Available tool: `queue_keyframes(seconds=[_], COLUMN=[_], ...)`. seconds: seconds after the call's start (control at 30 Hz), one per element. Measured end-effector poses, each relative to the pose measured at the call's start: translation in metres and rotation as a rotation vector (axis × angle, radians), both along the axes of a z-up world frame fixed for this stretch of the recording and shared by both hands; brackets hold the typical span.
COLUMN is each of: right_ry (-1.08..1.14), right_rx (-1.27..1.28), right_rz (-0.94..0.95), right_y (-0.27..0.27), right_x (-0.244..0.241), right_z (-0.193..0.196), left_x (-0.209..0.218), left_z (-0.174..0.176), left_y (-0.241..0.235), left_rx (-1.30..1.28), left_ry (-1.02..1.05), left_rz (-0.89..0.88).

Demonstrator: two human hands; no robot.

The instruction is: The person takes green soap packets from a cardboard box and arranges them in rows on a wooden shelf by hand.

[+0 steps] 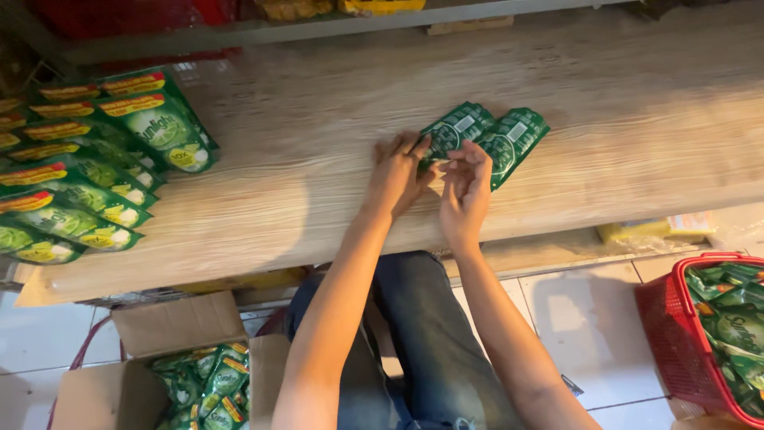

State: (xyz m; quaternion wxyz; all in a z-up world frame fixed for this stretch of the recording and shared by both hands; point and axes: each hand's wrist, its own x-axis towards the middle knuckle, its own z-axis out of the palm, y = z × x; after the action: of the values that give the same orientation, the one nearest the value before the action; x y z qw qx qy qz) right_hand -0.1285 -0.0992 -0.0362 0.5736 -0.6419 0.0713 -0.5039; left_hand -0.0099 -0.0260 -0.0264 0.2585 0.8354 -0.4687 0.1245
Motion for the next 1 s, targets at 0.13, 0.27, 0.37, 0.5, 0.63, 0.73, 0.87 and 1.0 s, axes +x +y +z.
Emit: queue_keyframes(seconds=[0.13, 0.27, 0.37, 0.5, 0.63, 0.73, 0.87, 1.0], right_ry=[0.007, 0.130, 0.209, 0.255, 0.363, 0.430, 0.464, 0.475], right_rx=[-0.003, -0.076, -0.178, -0.290, -0.236, -0.233, -0.294, -0.324], right_rz=[-0.023, -0.089, -0.085, -0.024, 0.100, 0.132, 0.168, 0.196], right_y=[0.003, 0.005, 0.011, 0.016, 0.017, 0.015, 0.014, 0.013], right_x=[-0.001, -0.002, -0.002, -0.007, -0.009, -0.010, -0.009, -0.008], right_z=[0.002, 0.015, 0.028, 0.042, 0.044, 0.041, 0.036, 0.033], left_x=[-0.005, -0.016, -0.021, -0.013, -0.007, -0.011, -0.022, -0.031], left_z=[0.000, 0.049, 0.104, 0.157, 0.158, 0.143, 0.120, 0.098], left_y=[0.015, 0.055, 0.087, 0.105, 0.094, 0.091, 0.102, 0.114], left_rx=[-0.307, -0.372, -0.422, -0.363, -0.278, -0.309, -0.545, -0.775], left_ry=[-0.027, 0.113, 0.286, 0.019, -0.140, -0.108, 0.032, 0.001], left_rz=[-0.012, 0.125, 0.096, -0.090, -0.099, -0.123, -0.153, -0.151])
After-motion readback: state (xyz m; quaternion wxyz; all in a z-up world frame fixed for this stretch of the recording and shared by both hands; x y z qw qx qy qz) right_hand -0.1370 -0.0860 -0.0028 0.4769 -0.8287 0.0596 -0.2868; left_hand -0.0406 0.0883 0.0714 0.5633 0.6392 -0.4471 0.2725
